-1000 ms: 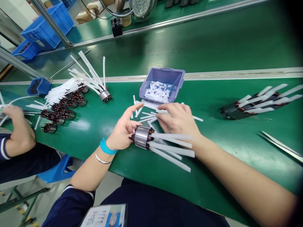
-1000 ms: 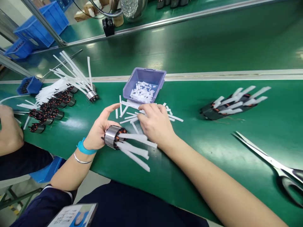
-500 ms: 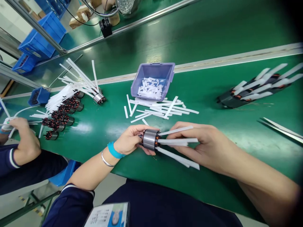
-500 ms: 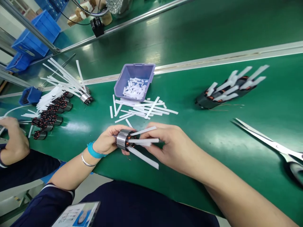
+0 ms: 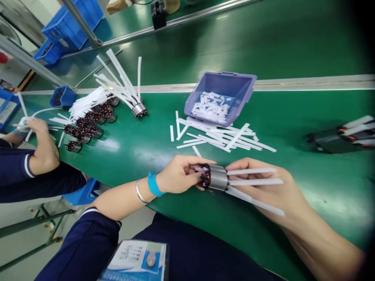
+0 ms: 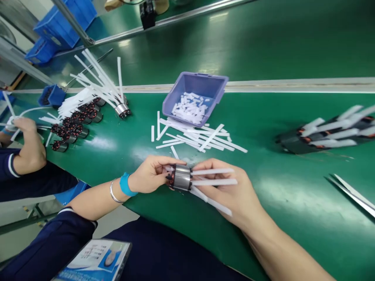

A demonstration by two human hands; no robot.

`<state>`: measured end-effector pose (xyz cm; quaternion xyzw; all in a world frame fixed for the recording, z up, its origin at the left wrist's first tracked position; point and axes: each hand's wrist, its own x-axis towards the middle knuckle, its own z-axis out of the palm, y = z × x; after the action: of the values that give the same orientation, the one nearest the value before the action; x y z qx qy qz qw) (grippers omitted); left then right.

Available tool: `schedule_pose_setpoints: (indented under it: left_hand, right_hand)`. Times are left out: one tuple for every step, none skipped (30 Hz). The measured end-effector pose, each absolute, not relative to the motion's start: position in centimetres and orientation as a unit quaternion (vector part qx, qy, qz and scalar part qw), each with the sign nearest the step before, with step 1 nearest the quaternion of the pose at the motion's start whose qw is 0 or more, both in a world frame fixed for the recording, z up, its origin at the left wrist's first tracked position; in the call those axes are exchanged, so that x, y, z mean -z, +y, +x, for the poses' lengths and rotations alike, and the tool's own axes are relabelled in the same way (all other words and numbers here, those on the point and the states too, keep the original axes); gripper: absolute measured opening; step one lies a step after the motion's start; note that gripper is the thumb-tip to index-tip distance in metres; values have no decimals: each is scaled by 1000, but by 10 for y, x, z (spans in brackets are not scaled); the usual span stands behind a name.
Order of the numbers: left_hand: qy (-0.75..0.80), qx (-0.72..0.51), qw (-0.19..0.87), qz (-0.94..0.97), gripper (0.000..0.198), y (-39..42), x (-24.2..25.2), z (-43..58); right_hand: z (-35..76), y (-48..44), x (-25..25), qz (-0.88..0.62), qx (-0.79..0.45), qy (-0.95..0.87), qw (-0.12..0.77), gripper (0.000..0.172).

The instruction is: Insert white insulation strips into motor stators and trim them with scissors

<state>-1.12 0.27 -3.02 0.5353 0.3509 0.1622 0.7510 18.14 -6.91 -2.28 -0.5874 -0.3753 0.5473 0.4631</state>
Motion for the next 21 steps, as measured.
schedule_pose_setpoints:
  left_hand:
    - [356, -171, 734, 553, 34, 2, 31, -11]
    - [359, -179, 716, 572, 29, 1, 31, -11]
    - [360, -186, 697, 592, 24, 0, 30, -11]
    - [358, -191, 680, 611, 19, 0, 29, -12]
    - [354, -194, 665, 628, 15, 0, 28, -12]
    - [350, -198, 653, 642, 12, 1, 27, -13]
    - [347, -200, 644, 652, 9, 1, 26, -13]
    - [346, -202, 639, 657, 7, 1, 25, -13]
    - [346, -202, 639, 657, 5, 1, 24, -14]
    - [345, -203, 644, 652, 5, 1, 24, -14]
    - [343, -203, 653, 644, 4, 1, 24, -14]
    - [339, -204, 664, 634, 5, 0, 24, -13]
    - [333, -206, 678, 623, 5, 0, 24, -13]
    - [328, -207, 691, 610, 6, -1, 25, -13]
    - [323, -208, 705, 596, 7, -1, 26, -12]
    - [320, -208, 719, 581, 8, -1, 27, -12]
    - [317, -210, 733, 563, 9, -1, 28, -12]
    - [314, -212, 750, 543, 12, 0, 30, -12]
    - [308, -214, 768, 519, 16, 1, 31, -12]
    - [298, -215, 790, 491, 20, 3, 33, -13]
    - [285, -211, 813, 461, 23, 5, 34, -13]
  right_hand:
    - [181, -69, 25, -607, -539, -376, 447, 24]
    - [180, -68, 27, -614, -533, -388, 434, 24]
    - [180, -66, 28, -608, -528, -411, 428, 25]
    - [179, -64, 30, -591, -526, -438, 426, 26]
    - [179, -62, 30, -570, -528, -459, 431, 27]
    - [179, -60, 31, -550, -532, -472, 438, 29]
    - [179, -59, 30, -540, -538, -476, 439, 30]
    - [179, -59, 30, -543, -544, -475, 429, 29]
    - [180, -59, 29, -549, -553, -473, 412, 27]
    - [181, -60, 28, -551, -560, -471, 400, 26]
    - [182, -61, 28, -550, -566, -471, 395, 25]
    - [183, -62, 27, -546, -571, -472, 392, 24]
    - [184, -63, 27, -537, -575, -473, 396, 25]
    - [185, -64, 26, -530, -576, -475, 402, 26]
    - [185, -64, 26, -525, -575, -479, 405, 28]
    - [184, -64, 25, -526, -574, -483, 402, 29]
    - [184, -63, 25, -531, -569, -485, 400, 31]
    - [184, -61, 24, -538, -561, -483, 403, 33]
    - [184, -59, 23, -544, -552, -484, 406, 34]
    - [185, -58, 23, -554, -531, -498, 404, 36]
    - [187, -56, 22, -559, -505, -518, 405, 38]
